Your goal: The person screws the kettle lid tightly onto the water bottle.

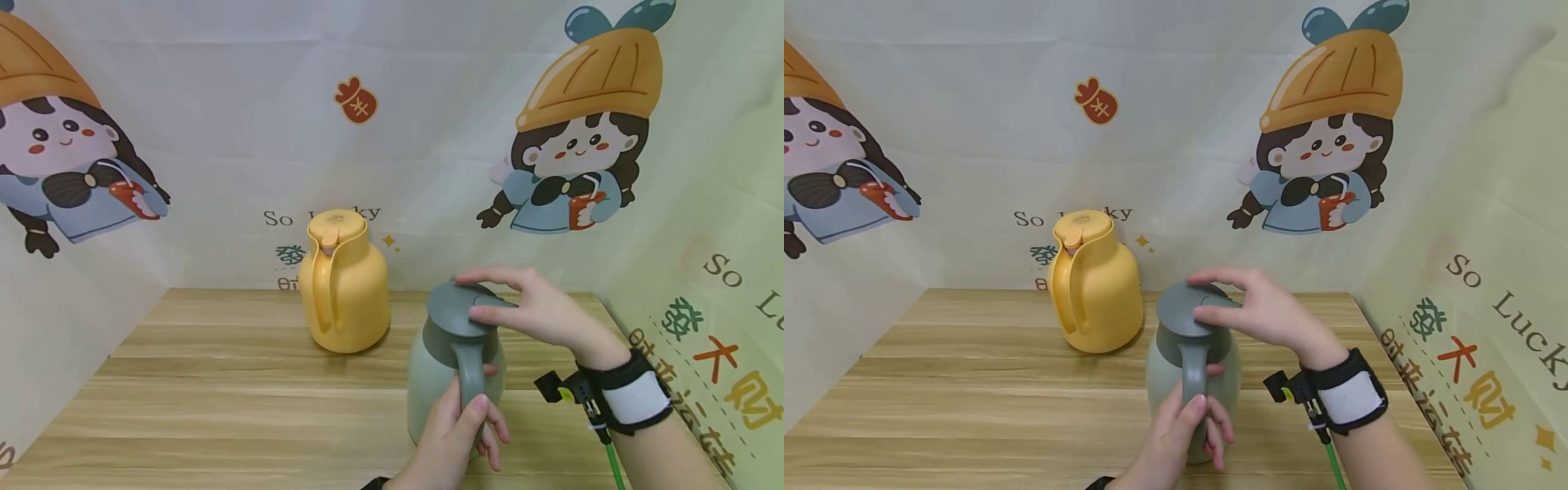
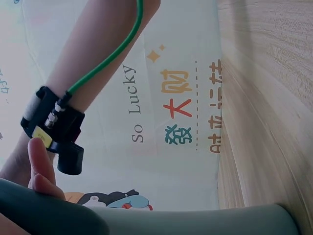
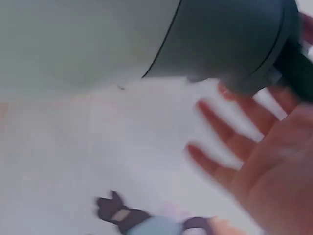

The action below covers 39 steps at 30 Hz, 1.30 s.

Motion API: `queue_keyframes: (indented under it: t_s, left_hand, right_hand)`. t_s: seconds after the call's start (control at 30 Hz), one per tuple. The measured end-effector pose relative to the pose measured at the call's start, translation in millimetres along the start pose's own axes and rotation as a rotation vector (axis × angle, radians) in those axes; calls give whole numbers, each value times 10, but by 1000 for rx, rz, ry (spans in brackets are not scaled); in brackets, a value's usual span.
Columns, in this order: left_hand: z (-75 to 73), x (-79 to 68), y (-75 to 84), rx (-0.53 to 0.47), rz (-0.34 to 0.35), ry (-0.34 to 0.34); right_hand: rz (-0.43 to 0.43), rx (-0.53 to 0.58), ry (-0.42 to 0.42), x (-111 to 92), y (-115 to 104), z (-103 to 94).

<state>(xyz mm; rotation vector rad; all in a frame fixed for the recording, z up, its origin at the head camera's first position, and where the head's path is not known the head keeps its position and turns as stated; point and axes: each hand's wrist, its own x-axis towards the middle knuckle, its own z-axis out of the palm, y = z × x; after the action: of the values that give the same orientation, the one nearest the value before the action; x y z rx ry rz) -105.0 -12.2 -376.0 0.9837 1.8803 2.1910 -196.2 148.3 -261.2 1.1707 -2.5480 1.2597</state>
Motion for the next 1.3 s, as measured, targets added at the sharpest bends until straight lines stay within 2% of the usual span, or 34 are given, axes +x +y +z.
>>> queue_keyframes:
  t_s: [0.1, 0.2, 0.37, 0.47, 0.6, 0.67, 0.8, 1.0, 1.3]
  left_hand:
    - [-2, -3, -10, -3, -6, 1]
    - [2, -12, -12, -14, -31, 9]
    - [25, -25, -7, -28, -64, 19]
    - [33, -26, -6, -29, -67, 18]
    - [33, -20, -13, -39, -73, 14]
    - [31, -16, -8, -41, -78, 8]
    - [23, -7, 1, -24, -64, -8]
    - [6, 9, 9, -12, -41, -13]
    - [-7, 9, 0, -1, -30, -12]
  right_hand:
    - [-120, 157, -82, 84, 109, -63]
    - [-181, 274, -138, 158, 203, -54]
    - [-228, 382, -171, 224, 334, 21]
    - [-256, 440, -228, 239, 381, 48]
    - [-266, 466, -321, 228, 406, 61]
    - [-256, 461, -333, 211, 407, 64]
    - [-242, 451, -288, 181, 372, 77]
    - [-257, 405, -173, 140, 283, 131]
    - [-231, 309, 16, 40, 143, 273]
